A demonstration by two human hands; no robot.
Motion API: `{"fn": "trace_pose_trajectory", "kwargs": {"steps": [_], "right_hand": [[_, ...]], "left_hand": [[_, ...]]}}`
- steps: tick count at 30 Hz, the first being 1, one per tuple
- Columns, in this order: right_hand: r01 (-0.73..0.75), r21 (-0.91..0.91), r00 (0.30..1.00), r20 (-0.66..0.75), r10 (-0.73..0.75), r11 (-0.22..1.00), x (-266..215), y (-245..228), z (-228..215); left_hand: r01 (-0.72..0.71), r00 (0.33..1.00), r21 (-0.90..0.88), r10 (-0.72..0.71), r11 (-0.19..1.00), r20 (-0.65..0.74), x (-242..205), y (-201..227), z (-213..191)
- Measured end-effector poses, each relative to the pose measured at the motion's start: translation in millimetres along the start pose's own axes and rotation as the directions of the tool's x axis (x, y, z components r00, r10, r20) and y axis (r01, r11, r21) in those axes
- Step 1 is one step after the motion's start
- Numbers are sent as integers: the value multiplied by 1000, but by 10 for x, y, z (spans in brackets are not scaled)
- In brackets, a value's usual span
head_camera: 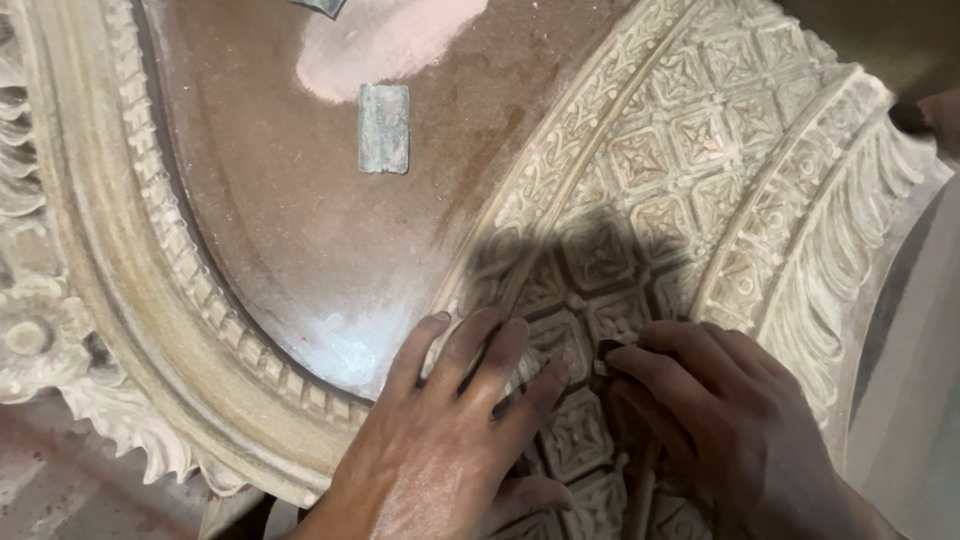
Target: The person sands the surface of a large ornamental panel using a small sanding block. The hands move methodically across the raised geometric patterns and borders, smoothing the surface. The panel rests on a workbench with sandpaper and a pink powder nearby.
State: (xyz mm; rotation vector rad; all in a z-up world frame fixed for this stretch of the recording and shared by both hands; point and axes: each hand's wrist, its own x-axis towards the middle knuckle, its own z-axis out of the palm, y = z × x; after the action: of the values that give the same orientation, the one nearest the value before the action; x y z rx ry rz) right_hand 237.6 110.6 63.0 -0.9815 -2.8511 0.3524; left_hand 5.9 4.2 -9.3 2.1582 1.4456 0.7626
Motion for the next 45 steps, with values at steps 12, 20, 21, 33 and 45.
{"fn": "trace_pose_trajectory", "kwargs": {"steps": [12,20,21,33,45], "right_hand": [[-326,349,944,170,283,879,-74,64,60],[-545,758,826,414,382,357,-234,-36,99],[-595,749,788,470,399,292,-264,-47,100],[-388,874,922,364,136,293,-406,-38,39],[6,117,992,-122,8,993,-19,-185,93]], "left_hand": [[50,994,-51,-55,997,-99,-18,76,-177],[66,967,-531,-185,845,-175,254,339,-327],[112,965,-623,-233,774,-116,277,358,-335],[-219,937,-394,80,892,-340,163,294,-197],[-23,993,188,44,982,-106,103,38,-112]]}}
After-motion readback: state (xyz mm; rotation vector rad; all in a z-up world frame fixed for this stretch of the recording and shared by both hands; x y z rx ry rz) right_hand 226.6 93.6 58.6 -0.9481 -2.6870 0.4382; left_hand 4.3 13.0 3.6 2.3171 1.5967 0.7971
